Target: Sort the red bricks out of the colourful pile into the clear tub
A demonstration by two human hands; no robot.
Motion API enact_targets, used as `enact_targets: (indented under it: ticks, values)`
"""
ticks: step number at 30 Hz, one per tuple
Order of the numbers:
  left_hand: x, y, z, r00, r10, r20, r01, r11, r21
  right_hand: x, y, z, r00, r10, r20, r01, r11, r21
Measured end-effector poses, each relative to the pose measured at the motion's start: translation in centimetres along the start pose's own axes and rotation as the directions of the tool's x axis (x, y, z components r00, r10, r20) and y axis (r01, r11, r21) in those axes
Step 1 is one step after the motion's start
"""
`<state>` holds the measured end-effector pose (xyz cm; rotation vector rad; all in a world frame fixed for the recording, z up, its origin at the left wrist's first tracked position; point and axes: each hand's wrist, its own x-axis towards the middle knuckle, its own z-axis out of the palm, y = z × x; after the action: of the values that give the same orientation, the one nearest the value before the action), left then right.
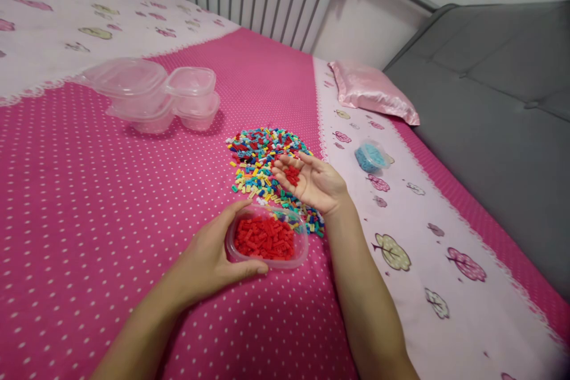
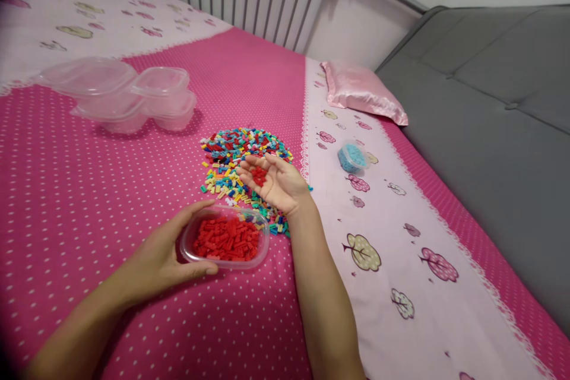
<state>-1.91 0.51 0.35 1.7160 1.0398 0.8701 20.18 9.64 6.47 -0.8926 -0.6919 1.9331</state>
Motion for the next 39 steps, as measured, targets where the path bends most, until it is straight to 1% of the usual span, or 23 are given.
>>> enact_targets:
  ticks: [3,6,10,12,15,17,20,22,24,25,26,27,28,29,30,31,32,33,35,37,39]
  values:
    - [0.0,-0.2,0.1,1.000,0.006,-0.001,-0.006,1.000,-0.004,-0.8,0.1,1.0,0.987,0.041,0.153,-0.023,0.992,-0.121]
    - [0.0,-0.3,0.1,1.000,0.010,-0.001,-0.010,1.000,-0.012,-1.6,0.5,2.0,0.952,0.092,0.291,-0.017,0.968,-0.250]
    - [0.2,-0.1,0.1,0.999,0.040,0.017,-0.040,0.999,-0.017,-2.5,1.3,2.9,0.879,0.151,0.452,0.060,0.906,-0.418]
    - [0.2,0.1,0.0,0.998,0.053,0.027,-0.053,0.999,-0.012,-2.9,1.5,3.1,0.856,0.167,0.489,0.113,0.863,-0.493]
    - [0.2,0.2,-0.1,0.999,0.050,0.018,-0.050,0.999,0.005,-3.3,1.3,3.2,0.855,0.159,0.494,0.167,0.817,-0.552]
    - [0.1,0.1,-0.1,0.999,0.038,0.002,-0.038,0.999,0.004,-3.3,1.1,3.1,0.865,0.117,0.488,0.191,0.822,-0.536]
    - [0.0,0.0,0.0,1.000,0.027,-0.012,-0.027,1.000,-0.008,-3.3,0.6,2.8,0.899,0.031,0.436,0.211,0.843,-0.495]
    - [0.0,0.0,0.0,1.000,0.023,-0.010,-0.023,1.000,-0.004,-3.4,0.3,2.5,0.930,-0.011,0.367,0.203,0.849,-0.488]
    - [0.0,0.0,0.0,1.000,0.010,-0.005,-0.010,1.000,0.009,-3.3,0.0,2.1,0.961,-0.076,0.265,0.202,0.849,-0.489]
    - [-0.1,0.1,0.0,1.000,0.004,-0.007,-0.004,1.000,0.017,-3.1,-0.2,1.8,0.971,-0.134,0.196,0.217,0.840,-0.498]
    - [-0.1,0.1,0.0,1.000,-0.001,-0.009,0.001,1.000,0.025,-2.8,-0.3,1.3,0.970,-0.212,0.118,0.242,0.818,-0.521]
    - [-0.1,0.1,0.0,1.000,-0.005,-0.010,0.006,1.000,0.031,-2.4,-0.3,0.8,0.952,-0.304,0.034,0.270,0.781,-0.564]
    - [-0.1,0.0,-0.1,1.000,-0.009,-0.007,0.009,0.999,0.033,-2.0,-0.4,0.1,0.912,-0.409,-0.042,0.293,0.718,-0.632]
    - [-0.1,0.0,-0.1,1.000,-0.012,-0.004,0.012,0.999,0.030,-1.4,-0.3,-0.6,0.849,-0.520,-0.091,0.303,0.622,-0.722]
    - [-0.1,-0.1,-0.1,1.000,-0.014,0.000,0.014,1.000,0.027,-0.8,-0.3,-1.3,0.773,-0.624,-0.115,0.286,0.505,-0.814]
    - [-0.1,-0.1,0.0,1.000,-0.015,0.003,0.015,1.000,0.024,-0.3,-0.1,-2.0,0.713,-0.691,-0.118,0.239,0.398,-0.886]
    - [-0.1,-0.2,0.0,1.000,-0.014,0.004,0.014,1.000,0.023,0.2,0.0,-2.6,0.691,-0.715,-0.107,0.182,0.315,-0.931]
    - [-0.1,-0.2,0.0,1.000,-0.013,0.003,0.013,1.000,0.027,0.6,0.3,-3.0,0.701,-0.707,-0.093,0.138,0.263,-0.955]
    - [-0.1,-0.3,0.0,1.000,-0.010,-0.005,0.011,0.999,0.042,1.2,0.7,-3.3,0.744,-0.666,-0.057,0.083,0.176,-0.981]
    - [-0.1,-0.3,0.0,1.000,-0.009,-0.007,0.010,0.999,0.050,1.4,1.2,-3.2,0.789,-0.614,-0.021,0.040,0.085,-0.996]
    - [-0.1,-0.2,0.0,1.000,-0.008,-0.003,0.008,0.999,0.053,1.4,1.5,-2.9,0.818,-0.575,-0.008,-0.020,-0.016,-1.000]
